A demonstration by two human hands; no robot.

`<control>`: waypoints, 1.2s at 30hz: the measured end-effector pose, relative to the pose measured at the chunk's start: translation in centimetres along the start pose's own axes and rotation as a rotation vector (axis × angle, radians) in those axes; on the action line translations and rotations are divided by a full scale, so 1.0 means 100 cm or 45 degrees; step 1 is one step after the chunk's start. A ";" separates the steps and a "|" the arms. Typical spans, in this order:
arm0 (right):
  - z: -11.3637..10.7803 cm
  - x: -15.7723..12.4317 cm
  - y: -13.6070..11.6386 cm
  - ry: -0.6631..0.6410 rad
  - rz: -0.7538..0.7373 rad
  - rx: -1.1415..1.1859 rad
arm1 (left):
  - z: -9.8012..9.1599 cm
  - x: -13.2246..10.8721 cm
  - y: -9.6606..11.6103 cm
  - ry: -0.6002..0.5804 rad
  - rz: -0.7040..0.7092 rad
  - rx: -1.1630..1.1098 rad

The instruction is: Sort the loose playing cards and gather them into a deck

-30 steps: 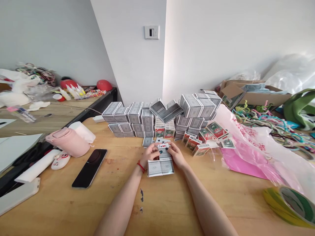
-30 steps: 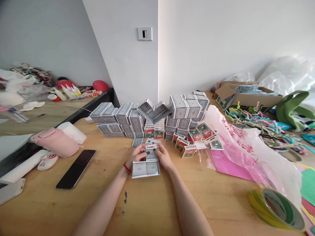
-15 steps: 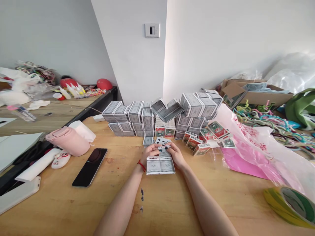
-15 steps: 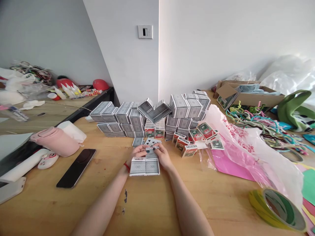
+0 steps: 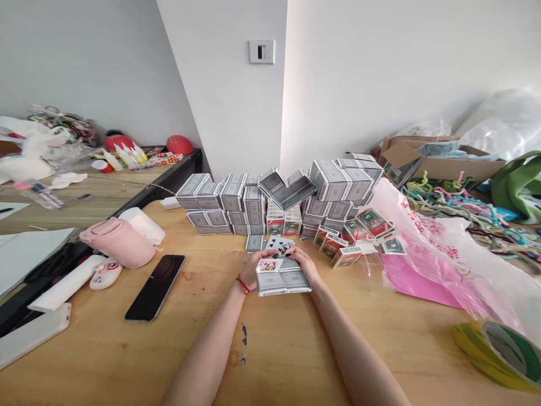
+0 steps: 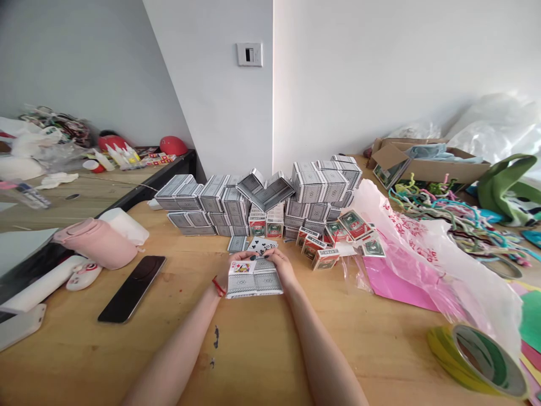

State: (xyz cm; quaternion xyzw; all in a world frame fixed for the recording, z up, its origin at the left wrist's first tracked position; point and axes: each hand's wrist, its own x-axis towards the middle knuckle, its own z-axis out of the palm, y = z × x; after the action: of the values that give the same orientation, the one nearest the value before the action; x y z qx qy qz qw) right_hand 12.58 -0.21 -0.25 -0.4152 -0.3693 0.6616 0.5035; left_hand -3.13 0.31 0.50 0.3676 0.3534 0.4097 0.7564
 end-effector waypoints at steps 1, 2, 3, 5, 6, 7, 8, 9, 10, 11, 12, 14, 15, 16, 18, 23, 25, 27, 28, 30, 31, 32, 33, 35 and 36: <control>-0.002 0.000 0.000 -0.011 0.002 -0.009 | 0.002 -0.001 0.000 -0.012 0.040 -0.009; -0.003 0.001 0.001 -0.028 -0.001 0.033 | 0.004 -0.002 0.000 -0.030 0.085 -0.013; -0.004 0.001 0.003 -0.044 0.018 0.101 | 0.006 -0.003 0.000 -0.055 0.128 -0.005; -0.006 0.001 0.005 -0.049 0.087 0.217 | 0.008 -0.004 -0.001 -0.085 0.207 0.064; -0.006 0.002 0.007 -0.038 0.122 0.252 | 0.009 -0.004 -0.001 -0.077 0.254 0.124; -0.006 0.002 0.008 -0.033 0.148 0.271 | 0.010 -0.004 -0.002 -0.053 0.306 0.198; -0.006 0.003 0.009 -0.033 0.163 0.277 | 0.010 -0.003 -0.002 -0.017 0.360 0.275; -0.006 0.003 0.010 -0.041 0.172 0.278 | 0.010 -0.002 -0.002 0.026 0.407 0.347; -0.005 0.003 0.011 -0.054 0.177 0.274 | 0.009 0.000 -0.003 0.065 0.443 0.410; -0.004 0.004 0.011 -0.066 0.181 0.268 | 0.008 0.001 -0.003 0.102 0.466 0.463; -0.004 0.004 0.011 -0.074 0.187 0.261 | 0.007 0.003 -0.004 0.136 0.478 0.508; -0.002 0.004 0.012 -0.080 0.195 0.250 | 0.005 0.006 -0.007 0.195 0.481 0.551; -0.001 0.004 0.012 -0.085 0.188 0.252 | 0.004 0.007 -0.008 0.223 0.478 0.547; 0.000 0.004 0.012 -0.097 0.177 0.263 | 0.002 0.008 -0.009 0.254 0.474 0.530; 0.002 0.003 0.011 -0.145 0.142 0.296 | 0.000 0.010 -0.009 0.323 0.464 0.470; 0.009 -0.003 0.008 -0.250 -0.041 0.150 | -0.005 0.010 -0.005 0.375 0.432 0.328; 0.012 -0.005 0.008 -0.219 -0.098 0.029 | -0.005 0.009 -0.004 0.355 0.410 0.318; 0.013 -0.004 0.009 -0.169 -0.105 -0.074 | -0.005 0.008 -0.002 0.333 0.385 0.339; 0.013 -0.004 0.009 -0.154 -0.099 -0.116 | -0.005 0.008 -0.002 0.314 0.371 0.349; 0.012 -0.003 0.009 -0.153 -0.095 -0.176 | -0.004 0.007 -0.001 0.260 0.341 0.343; 0.012 -0.002 0.009 -0.157 -0.104 -0.199 | -0.005 0.007 -0.001 0.227 0.326 0.328; 0.011 -0.002 0.009 -0.159 -0.117 -0.219 | -0.005 0.007 -0.001 0.194 0.312 0.309; 0.011 -0.003 0.009 -0.156 -0.133 -0.238 | -0.005 0.007 -0.001 0.169 0.302 0.292; 0.010 -0.004 0.009 -0.137 -0.161 -0.286 | -0.006 0.007 -0.003 0.143 0.298 0.283; 0.010 -0.004 0.009 -0.126 -0.171 -0.310 | -0.007 0.008 -0.003 0.143 0.303 0.291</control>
State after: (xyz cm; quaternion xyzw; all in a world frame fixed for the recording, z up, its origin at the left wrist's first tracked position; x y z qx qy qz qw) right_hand 11.36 -0.89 -0.63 -0.4145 -0.4980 0.5964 0.4738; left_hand -3.26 1.03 -0.27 0.4670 0.3932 0.4734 0.6349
